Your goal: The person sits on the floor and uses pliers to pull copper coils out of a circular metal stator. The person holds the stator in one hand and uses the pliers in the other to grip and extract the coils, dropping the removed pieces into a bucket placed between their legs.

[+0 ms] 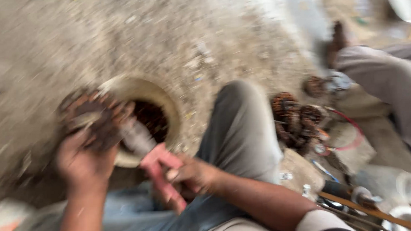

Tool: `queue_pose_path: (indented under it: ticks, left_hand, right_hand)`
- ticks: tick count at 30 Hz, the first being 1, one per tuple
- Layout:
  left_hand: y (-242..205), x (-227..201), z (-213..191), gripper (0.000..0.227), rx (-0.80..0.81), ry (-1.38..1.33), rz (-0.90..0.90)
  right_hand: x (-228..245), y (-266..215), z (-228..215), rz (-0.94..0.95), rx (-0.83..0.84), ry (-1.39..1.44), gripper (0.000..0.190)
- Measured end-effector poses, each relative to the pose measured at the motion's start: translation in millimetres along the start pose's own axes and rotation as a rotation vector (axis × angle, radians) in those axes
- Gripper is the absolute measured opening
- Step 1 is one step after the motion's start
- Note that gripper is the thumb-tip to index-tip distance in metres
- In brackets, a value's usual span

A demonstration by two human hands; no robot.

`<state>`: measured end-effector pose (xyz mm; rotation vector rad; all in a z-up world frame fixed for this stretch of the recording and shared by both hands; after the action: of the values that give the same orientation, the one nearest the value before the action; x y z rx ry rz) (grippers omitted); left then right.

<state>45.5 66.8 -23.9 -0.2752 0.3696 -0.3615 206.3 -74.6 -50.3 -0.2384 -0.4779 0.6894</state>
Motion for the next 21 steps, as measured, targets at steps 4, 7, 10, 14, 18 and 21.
queue_pose_path:
  ticks: [4,7,10,14,18,21]
  left_hand:
    - [10.4,-7.9,-37.8,0.042,-0.168,0.091,0.118]
    - [18.1,-8.5,-32.7,0.045,-0.099,0.149,0.205]
    - [13.3,-16.7,-24.4,0.045,-0.111,0.232,0.253]
    - [15.0,-16.7,-20.0,0.039,-0.154,0.381,0.277]
    - [12.4,-17.6,-27.2,0.036,-0.200,0.507,0.316]
    - [12.3,-16.4,-25.7,0.034,-0.193,0.577,0.322]
  right_hand:
    - [5.8,7.6,3.3,-0.118,0.085,0.070,0.039]
    - [4.0,12.0,-2.9,-0.097,-0.044,0.170,0.041]
    - [2.5,19.7,-4.6,-0.104,-0.207,-0.017,0.031]
    - [8.7,23.3,-0.1,-0.110,-0.198,-0.260,0.046]
    - [13.4,25.0,-14.0,-0.123,-0.343,-0.597,0.057]
    - [16.0,23.5,-14.7,-0.133,-0.307,-0.639,0.054]
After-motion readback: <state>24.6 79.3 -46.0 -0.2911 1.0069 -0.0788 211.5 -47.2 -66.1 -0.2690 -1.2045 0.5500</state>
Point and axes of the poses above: each hand's wrist, its own y-axis towards the middle knuckle, its own z-axis out of the palm, x = y × z, the point moved 7 cm from there along y, towards the middle knuckle, and after that the axes turned 6 degrees about -x, right-handed, at the moved point
